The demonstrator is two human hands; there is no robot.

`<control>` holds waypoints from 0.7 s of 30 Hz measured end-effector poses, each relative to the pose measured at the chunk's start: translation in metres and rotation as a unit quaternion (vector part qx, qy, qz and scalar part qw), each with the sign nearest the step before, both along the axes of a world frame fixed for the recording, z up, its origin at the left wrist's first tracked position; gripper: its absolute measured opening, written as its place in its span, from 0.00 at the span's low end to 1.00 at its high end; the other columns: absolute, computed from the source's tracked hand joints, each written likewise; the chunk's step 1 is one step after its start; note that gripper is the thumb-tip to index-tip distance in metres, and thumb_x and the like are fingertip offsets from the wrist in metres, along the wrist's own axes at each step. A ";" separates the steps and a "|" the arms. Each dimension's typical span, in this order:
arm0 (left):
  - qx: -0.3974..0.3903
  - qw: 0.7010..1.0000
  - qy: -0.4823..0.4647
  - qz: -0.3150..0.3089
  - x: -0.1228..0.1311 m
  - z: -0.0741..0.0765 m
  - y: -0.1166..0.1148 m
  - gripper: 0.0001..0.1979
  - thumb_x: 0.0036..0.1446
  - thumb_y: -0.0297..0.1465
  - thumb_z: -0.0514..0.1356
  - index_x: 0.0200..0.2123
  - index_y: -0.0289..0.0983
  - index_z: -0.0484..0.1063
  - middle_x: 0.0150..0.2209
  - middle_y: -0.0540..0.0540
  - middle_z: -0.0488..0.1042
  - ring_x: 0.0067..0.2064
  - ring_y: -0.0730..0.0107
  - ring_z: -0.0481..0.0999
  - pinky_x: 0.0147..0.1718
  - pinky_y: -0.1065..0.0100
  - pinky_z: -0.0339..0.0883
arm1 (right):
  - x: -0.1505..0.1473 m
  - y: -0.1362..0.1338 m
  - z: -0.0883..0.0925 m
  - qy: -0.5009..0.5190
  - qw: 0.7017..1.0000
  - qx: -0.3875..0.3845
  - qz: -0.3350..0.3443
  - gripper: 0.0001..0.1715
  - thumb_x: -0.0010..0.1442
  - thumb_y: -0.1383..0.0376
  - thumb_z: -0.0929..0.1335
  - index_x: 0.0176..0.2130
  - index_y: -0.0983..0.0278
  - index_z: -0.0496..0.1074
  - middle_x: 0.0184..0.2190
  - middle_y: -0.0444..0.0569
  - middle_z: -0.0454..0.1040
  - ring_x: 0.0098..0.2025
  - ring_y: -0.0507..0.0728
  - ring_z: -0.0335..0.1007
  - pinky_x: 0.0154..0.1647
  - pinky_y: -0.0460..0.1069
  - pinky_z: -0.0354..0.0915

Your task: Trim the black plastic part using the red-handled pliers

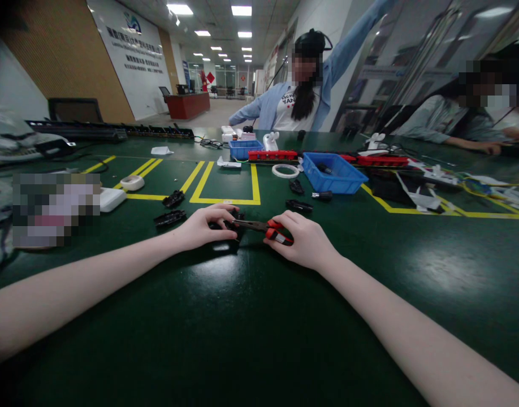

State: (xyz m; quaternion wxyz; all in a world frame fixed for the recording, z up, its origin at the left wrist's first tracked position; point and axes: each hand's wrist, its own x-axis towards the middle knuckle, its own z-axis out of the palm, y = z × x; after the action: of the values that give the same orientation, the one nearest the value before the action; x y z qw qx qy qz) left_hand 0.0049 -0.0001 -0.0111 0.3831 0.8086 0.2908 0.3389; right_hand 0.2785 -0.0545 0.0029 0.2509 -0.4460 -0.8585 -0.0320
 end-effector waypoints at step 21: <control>0.045 0.996 0.077 -0.008 -0.001 0.004 -0.002 0.15 0.59 0.34 0.65 0.49 0.41 0.78 0.60 0.40 0.69 0.62 0.55 0.68 0.61 0.53 0.60 | 0.003 0.002 -0.001 -0.015 1.000 0.002 -0.012 0.17 0.58 0.53 0.70 0.43 0.61 0.70 0.38 0.51 0.75 0.38 0.60 0.74 0.35 0.53 0.70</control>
State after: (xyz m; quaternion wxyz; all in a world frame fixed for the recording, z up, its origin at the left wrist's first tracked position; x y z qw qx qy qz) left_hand 0.0041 -0.0019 -0.0070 0.3261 0.8509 0.2971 0.2853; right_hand 0.2811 -0.0529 0.0019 0.2384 -0.4558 -0.8565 -0.0430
